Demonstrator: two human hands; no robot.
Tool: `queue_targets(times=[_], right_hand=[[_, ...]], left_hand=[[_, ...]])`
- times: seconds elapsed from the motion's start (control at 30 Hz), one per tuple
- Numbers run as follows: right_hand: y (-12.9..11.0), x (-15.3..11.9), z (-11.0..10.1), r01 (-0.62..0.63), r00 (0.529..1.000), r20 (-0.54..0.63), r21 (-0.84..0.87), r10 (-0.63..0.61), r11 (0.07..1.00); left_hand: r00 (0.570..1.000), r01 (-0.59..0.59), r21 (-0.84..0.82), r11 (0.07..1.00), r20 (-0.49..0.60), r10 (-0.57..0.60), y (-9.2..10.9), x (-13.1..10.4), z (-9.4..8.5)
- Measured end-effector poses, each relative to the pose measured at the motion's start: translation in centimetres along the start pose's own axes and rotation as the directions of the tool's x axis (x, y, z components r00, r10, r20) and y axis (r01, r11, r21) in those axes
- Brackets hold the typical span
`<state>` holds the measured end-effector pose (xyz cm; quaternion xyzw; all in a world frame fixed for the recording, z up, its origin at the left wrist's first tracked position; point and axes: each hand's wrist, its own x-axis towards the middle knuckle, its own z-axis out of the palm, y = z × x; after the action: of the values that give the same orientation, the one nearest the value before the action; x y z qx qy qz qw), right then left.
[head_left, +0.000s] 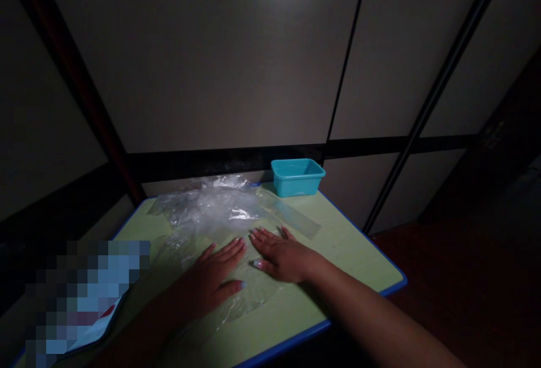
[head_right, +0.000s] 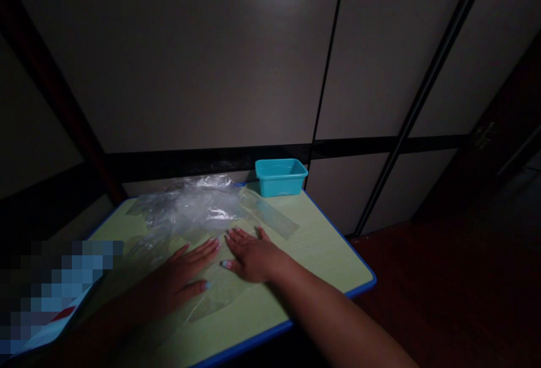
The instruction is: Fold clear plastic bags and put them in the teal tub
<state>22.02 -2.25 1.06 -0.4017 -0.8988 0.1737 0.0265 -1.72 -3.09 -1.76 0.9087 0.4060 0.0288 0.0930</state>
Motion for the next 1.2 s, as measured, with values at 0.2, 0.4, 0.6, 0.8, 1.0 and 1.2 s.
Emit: queue_targets(times=[0.2, 0.4, 0.6, 0.8, 1.0, 1.2], right_hand=[[1.0, 0.0, -0.5, -0.166, 0.985, 0.036, -0.038, 0.167, 0.985], [1.8, 0.1, -0.8, -0.271, 0.962, 0.014, -0.065, 0.273, 0.96], [1.8, 0.0, -0.7, -0.204, 0.978, -0.051, -0.035, 0.202, 0.978], [1.0, 0.3, 0.1, -0.031, 0.997, -0.075, -0.013, 0.03, 0.999], [-0.1, 0.6, 0.7, 0.074, 0.996, -0.057, 0.009, -0.074, 0.997], [-0.4, 0.7, 0.7, 0.084, 0.993, -0.087, 0.007, -0.083, 0.996]], left_hand=[[1.0, -0.029, -0.006, 1.0, 0.001, 0.029, -0.6, -0.1, 0.4], [1.0, -0.007, 0.027, 1.0, -0.001, 0.007, 0.0, -0.1, -0.1], [0.999, -0.039, 0.054, 0.998, -0.019, 0.04, 0.4, -0.1, 0.1], [0.999, -0.044, 0.061, 0.997, -0.027, 0.046, 0.5, -0.2, 0.4], [0.984, 0.14, 0.137, 0.981, -0.131, -0.123, 0.3, 0.0, 1.0], [0.982, 0.142, 0.137, 0.98, -0.146, -0.122, 0.3, 0.1, 1.2]])
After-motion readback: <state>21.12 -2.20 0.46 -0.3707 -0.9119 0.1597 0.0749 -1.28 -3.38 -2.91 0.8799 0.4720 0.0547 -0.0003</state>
